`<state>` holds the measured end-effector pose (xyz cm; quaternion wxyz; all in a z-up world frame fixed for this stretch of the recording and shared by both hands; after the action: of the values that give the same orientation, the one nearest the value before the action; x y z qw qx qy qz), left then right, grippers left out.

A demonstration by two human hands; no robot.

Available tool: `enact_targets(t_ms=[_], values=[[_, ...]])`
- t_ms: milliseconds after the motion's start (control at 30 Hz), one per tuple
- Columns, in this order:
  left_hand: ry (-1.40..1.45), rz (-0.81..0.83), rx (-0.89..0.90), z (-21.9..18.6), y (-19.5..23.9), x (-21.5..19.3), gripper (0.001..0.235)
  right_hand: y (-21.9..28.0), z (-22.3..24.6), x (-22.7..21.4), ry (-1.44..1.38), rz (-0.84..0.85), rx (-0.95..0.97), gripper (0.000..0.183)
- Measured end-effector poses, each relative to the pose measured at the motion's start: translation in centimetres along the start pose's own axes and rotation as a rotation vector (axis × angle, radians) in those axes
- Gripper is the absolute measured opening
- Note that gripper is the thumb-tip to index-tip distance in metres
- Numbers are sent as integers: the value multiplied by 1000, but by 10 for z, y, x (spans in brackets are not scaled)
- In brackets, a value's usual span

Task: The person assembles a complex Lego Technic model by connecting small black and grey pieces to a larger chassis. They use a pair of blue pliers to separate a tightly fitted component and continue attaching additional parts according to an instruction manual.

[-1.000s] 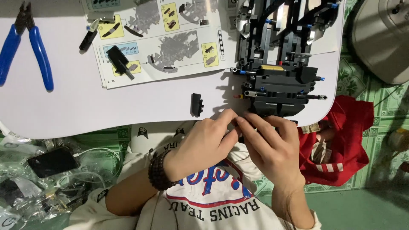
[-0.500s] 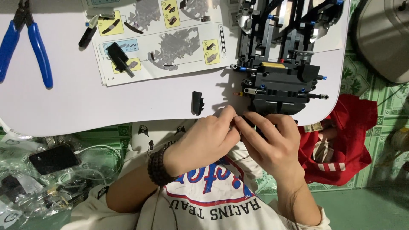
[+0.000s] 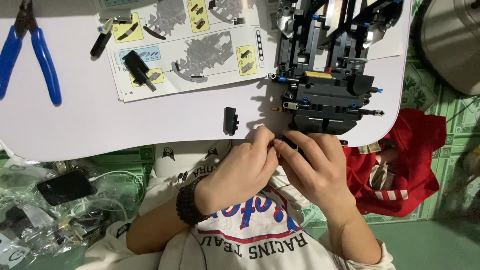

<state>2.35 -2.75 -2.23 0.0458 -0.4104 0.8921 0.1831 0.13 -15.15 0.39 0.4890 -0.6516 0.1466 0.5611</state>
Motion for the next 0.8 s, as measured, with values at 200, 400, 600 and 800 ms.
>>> enact_targets(t_ms=[200,400,600,800], values=[[90,-84,-32,15,1,1,15,10,-8,4,-43,50,-6,13],[311,-11,-10,2,19,-2,14,-10,-5,6,-48,-83,45,8],[417,-22,89,0,20,-17,22,-13,-4,-1,-54,-92,83,12],[407,-16,-104,-7,29,-43,25,8,13,-10,-394,89,306,43]])
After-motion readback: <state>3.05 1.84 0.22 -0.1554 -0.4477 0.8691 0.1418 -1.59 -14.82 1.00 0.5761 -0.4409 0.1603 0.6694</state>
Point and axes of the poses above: each hand's wrist, its own y-axis away from the middle knuckle, its own x-axis out of the palm, z = x × y, the point moved 4 cm from there along -y, towards the middle knuckle, and after that the axes turned 6 degrees about y, right-handed, at the moved point
